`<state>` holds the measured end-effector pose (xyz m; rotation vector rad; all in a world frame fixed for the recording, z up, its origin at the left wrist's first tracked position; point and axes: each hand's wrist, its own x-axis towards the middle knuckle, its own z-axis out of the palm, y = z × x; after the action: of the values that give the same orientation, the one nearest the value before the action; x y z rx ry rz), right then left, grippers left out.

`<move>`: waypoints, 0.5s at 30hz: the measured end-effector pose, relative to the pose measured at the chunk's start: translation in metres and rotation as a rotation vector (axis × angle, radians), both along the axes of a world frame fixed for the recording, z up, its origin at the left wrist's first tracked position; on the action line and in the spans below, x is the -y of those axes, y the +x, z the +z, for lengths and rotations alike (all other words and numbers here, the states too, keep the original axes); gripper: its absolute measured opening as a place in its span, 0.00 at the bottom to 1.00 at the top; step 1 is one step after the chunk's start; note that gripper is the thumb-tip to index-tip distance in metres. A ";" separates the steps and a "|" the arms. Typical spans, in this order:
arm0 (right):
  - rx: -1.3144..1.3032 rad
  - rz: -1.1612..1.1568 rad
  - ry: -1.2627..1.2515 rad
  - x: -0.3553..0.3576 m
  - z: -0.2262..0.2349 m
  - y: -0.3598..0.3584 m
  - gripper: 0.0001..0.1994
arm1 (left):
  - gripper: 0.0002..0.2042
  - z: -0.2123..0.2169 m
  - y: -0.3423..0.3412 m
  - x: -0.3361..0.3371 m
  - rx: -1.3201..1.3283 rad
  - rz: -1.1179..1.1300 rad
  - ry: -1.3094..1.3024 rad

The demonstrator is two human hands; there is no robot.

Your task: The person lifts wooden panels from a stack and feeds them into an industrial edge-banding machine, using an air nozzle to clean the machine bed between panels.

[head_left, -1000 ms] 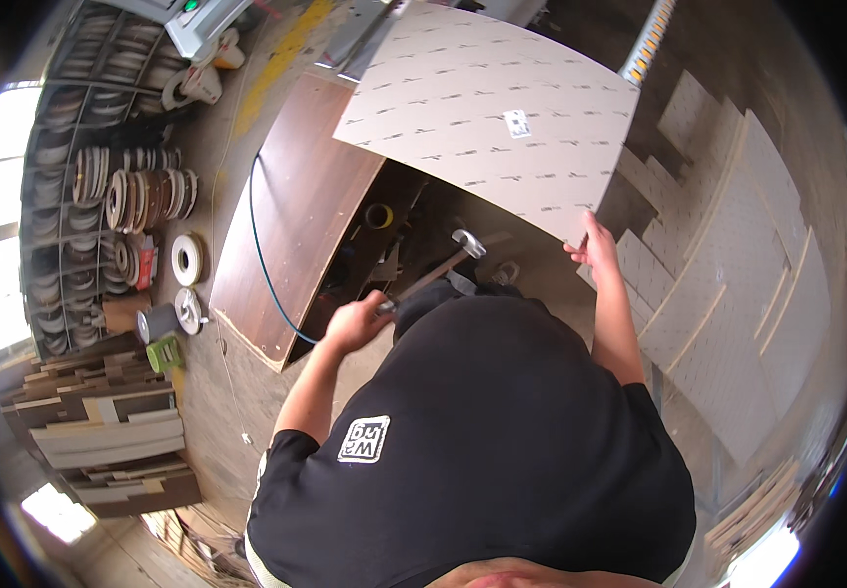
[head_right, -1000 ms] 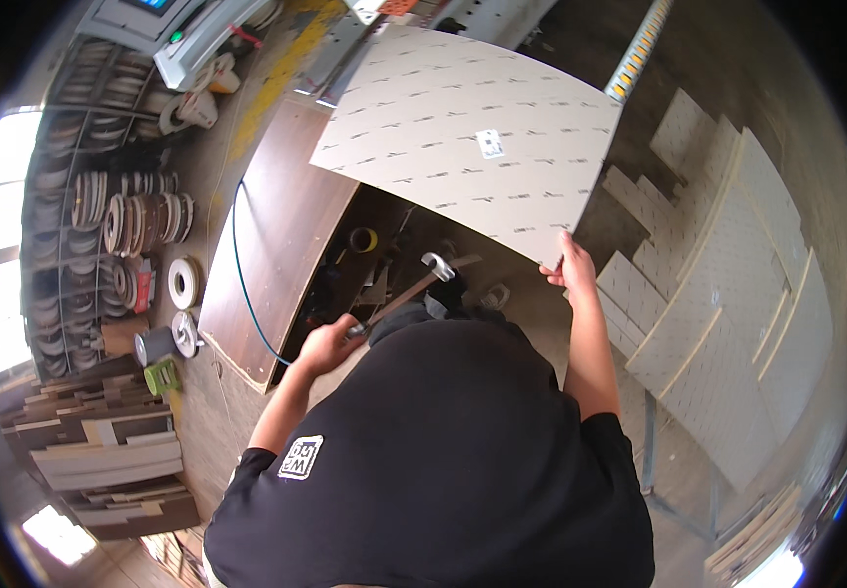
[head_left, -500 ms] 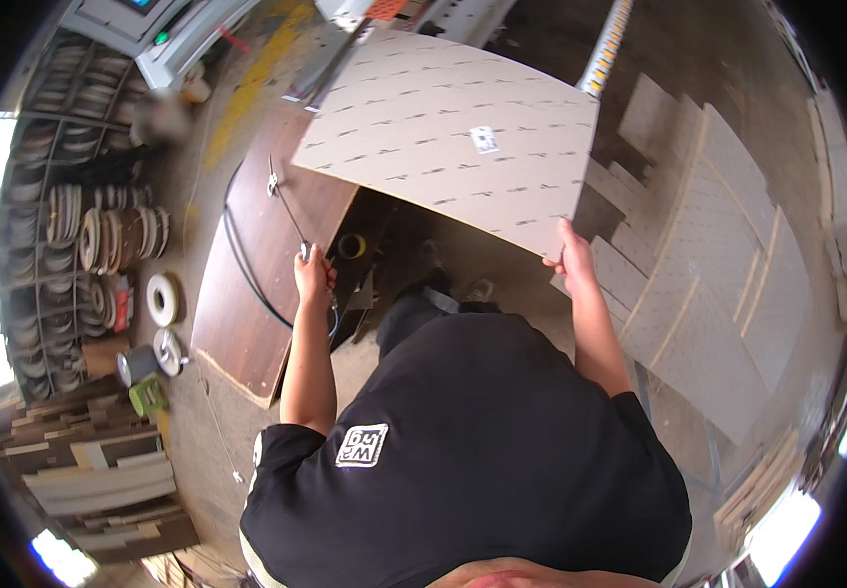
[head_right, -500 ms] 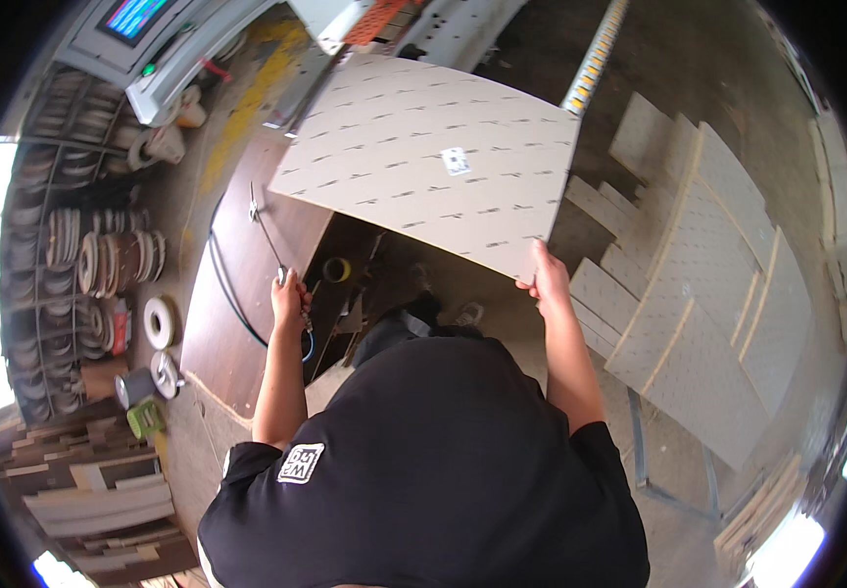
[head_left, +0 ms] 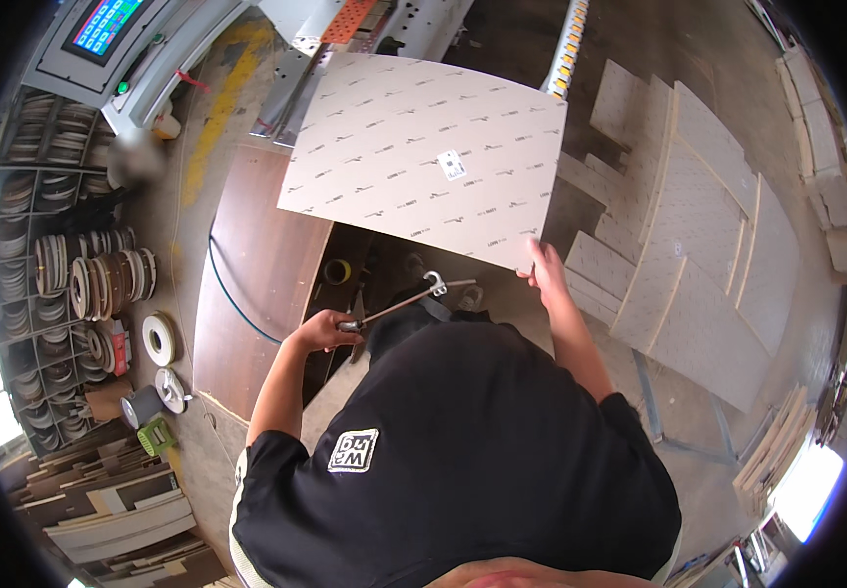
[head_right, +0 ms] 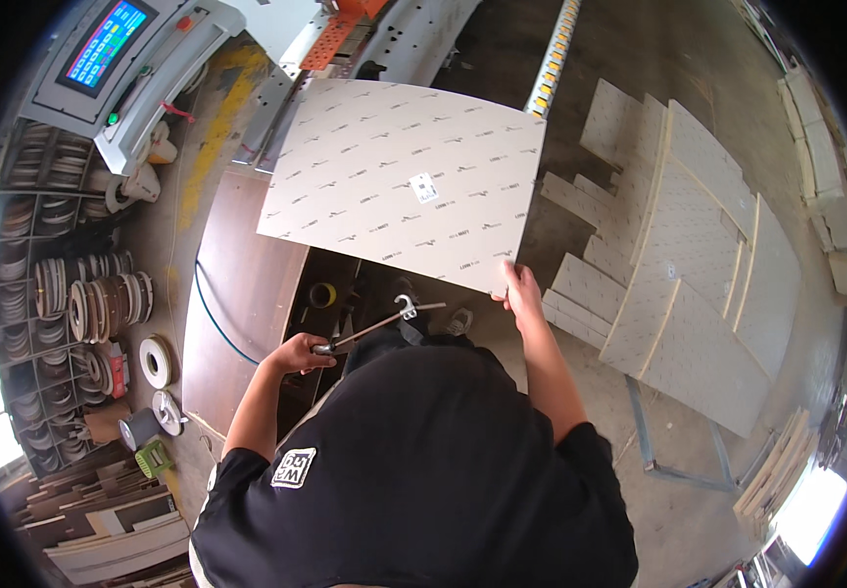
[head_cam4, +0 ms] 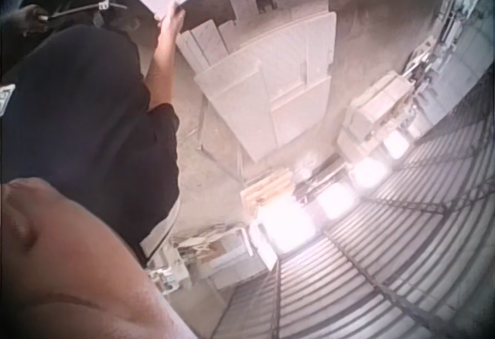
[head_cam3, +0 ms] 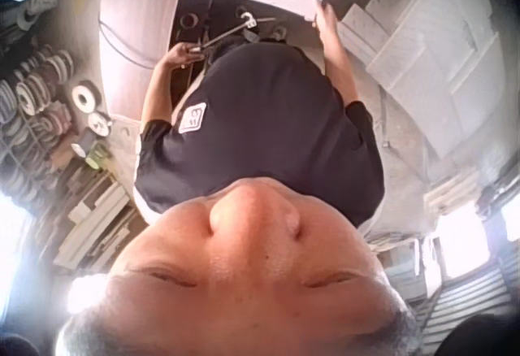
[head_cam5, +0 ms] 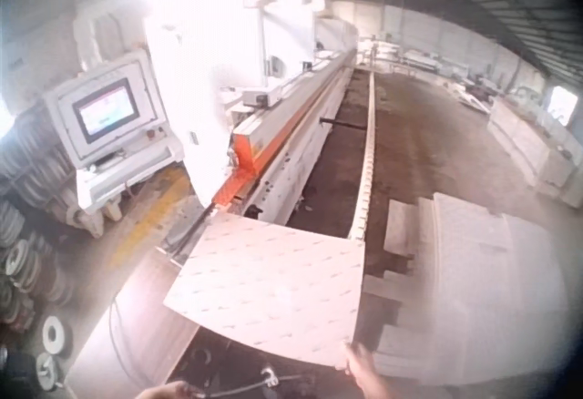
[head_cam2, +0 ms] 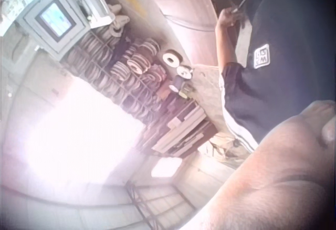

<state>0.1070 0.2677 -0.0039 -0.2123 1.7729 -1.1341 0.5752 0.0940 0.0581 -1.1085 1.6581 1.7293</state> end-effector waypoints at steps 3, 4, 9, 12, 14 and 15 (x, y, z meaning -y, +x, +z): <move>-0.450 0.314 -0.129 -0.006 0.009 0.014 0.43 | 0.12 -0.005 0.018 -0.002 -0.069 0.310 -0.091; -0.700 0.418 -0.214 -0.010 0.012 0.017 0.49 | 0.11 -0.007 0.016 0.000 -0.093 0.410 -0.107; -0.827 0.508 0.047 -0.002 0.011 0.021 0.54 | 0.10 -0.019 -0.028 0.013 -0.177 0.837 -0.231; -0.846 0.491 0.051 0.000 0.009 0.028 0.54 | 0.08 -0.020 -0.062 0.018 -0.324 1.025 -0.070; -0.797 0.487 0.087 0.011 0.015 0.041 0.54 | 0.11 -0.034 -0.080 0.022 -0.397 1.076 -0.020; -0.851 0.495 0.067 0.014 0.013 0.046 0.53 | 0.12 -0.041 -0.088 0.025 -0.433 1.099 0.006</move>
<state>0.1534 0.2534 0.0094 -1.1591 2.2838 -0.6423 0.4872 0.0686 0.0167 -1.9619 1.2891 2.7788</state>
